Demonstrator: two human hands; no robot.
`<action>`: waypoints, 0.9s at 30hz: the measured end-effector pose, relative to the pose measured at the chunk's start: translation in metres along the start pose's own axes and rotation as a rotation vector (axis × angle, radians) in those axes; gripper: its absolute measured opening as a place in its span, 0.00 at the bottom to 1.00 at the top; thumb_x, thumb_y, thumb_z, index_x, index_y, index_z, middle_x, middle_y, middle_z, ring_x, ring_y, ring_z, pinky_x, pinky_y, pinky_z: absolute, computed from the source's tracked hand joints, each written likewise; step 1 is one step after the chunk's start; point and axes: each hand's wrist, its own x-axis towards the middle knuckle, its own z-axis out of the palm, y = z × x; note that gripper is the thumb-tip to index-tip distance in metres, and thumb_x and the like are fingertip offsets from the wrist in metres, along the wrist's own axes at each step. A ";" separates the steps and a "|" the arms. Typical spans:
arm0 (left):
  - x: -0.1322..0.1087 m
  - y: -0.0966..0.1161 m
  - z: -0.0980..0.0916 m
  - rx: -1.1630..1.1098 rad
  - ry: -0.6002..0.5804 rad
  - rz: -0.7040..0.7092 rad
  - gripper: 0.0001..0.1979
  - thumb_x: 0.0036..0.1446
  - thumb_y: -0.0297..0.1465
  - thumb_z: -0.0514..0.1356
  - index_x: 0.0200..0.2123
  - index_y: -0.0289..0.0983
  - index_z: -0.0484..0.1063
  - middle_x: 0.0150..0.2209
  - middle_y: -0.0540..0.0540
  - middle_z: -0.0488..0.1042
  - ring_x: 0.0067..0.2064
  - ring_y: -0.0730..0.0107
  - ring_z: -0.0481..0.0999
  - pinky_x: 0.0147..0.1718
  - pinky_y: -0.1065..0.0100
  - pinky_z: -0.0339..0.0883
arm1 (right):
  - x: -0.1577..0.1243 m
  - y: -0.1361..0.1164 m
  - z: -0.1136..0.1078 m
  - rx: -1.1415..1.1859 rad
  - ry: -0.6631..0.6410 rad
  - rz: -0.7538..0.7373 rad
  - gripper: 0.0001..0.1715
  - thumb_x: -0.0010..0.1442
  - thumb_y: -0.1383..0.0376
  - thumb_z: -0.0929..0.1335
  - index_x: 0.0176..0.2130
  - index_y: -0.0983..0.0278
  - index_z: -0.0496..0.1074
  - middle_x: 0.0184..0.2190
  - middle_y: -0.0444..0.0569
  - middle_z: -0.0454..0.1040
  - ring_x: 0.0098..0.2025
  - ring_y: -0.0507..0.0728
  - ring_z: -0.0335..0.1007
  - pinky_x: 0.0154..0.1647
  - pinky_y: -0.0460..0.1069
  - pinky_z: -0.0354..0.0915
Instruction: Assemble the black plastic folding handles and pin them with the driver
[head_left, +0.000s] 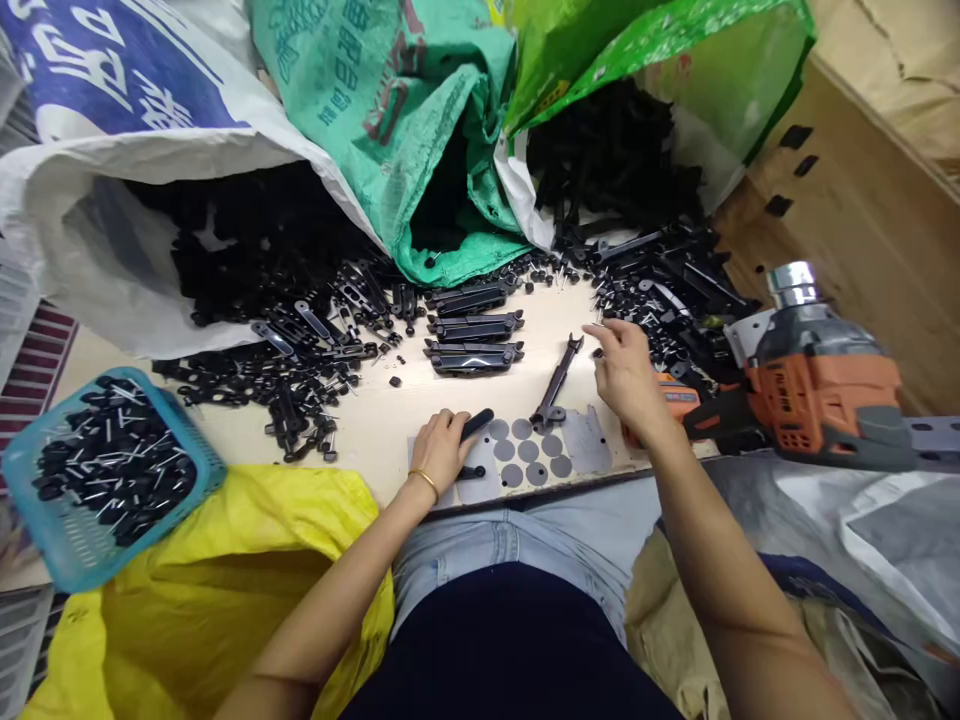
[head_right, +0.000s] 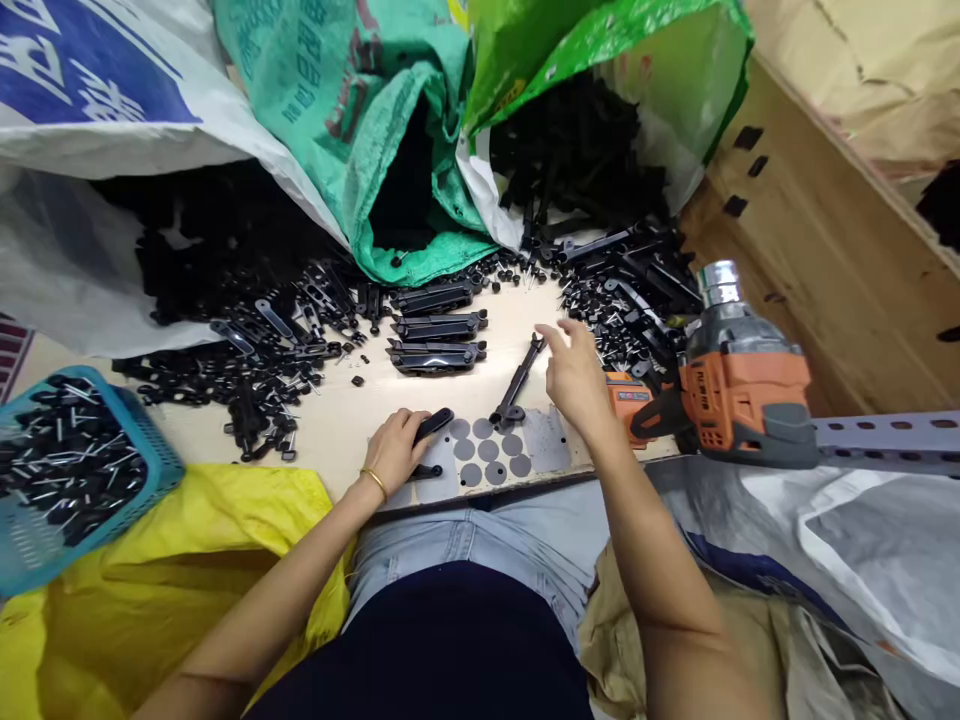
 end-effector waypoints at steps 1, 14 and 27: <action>0.001 0.001 0.000 -0.001 -0.012 0.000 0.16 0.59 0.37 0.56 0.48 0.38 0.65 0.42 0.43 0.69 0.45 0.60 0.69 0.42 0.63 0.64 | -0.004 -0.007 0.003 -0.028 -0.003 0.120 0.20 0.59 0.66 0.59 0.50 0.66 0.68 0.49 0.60 0.66 0.53 0.64 0.61 0.52 0.58 0.61; 0.000 0.028 -0.012 -0.618 0.004 -0.068 0.12 0.58 0.39 0.56 0.34 0.35 0.69 0.32 0.48 0.71 0.35 0.68 0.72 0.35 0.70 0.65 | -0.034 -0.051 0.028 1.343 -0.305 0.516 0.15 0.50 0.55 0.64 0.22 0.64 0.64 0.30 0.50 0.75 0.32 0.55 0.70 0.36 0.48 0.66; -0.008 0.072 -0.021 -0.519 -0.124 -0.114 0.14 0.54 0.31 0.58 0.45 0.34 0.67 0.37 0.42 0.77 0.39 0.56 0.77 0.37 0.63 0.68 | -0.046 -0.086 0.016 1.682 -0.263 0.787 0.27 0.49 0.45 0.68 0.19 0.62 0.59 0.28 0.51 0.79 0.28 0.56 0.73 0.24 0.46 0.64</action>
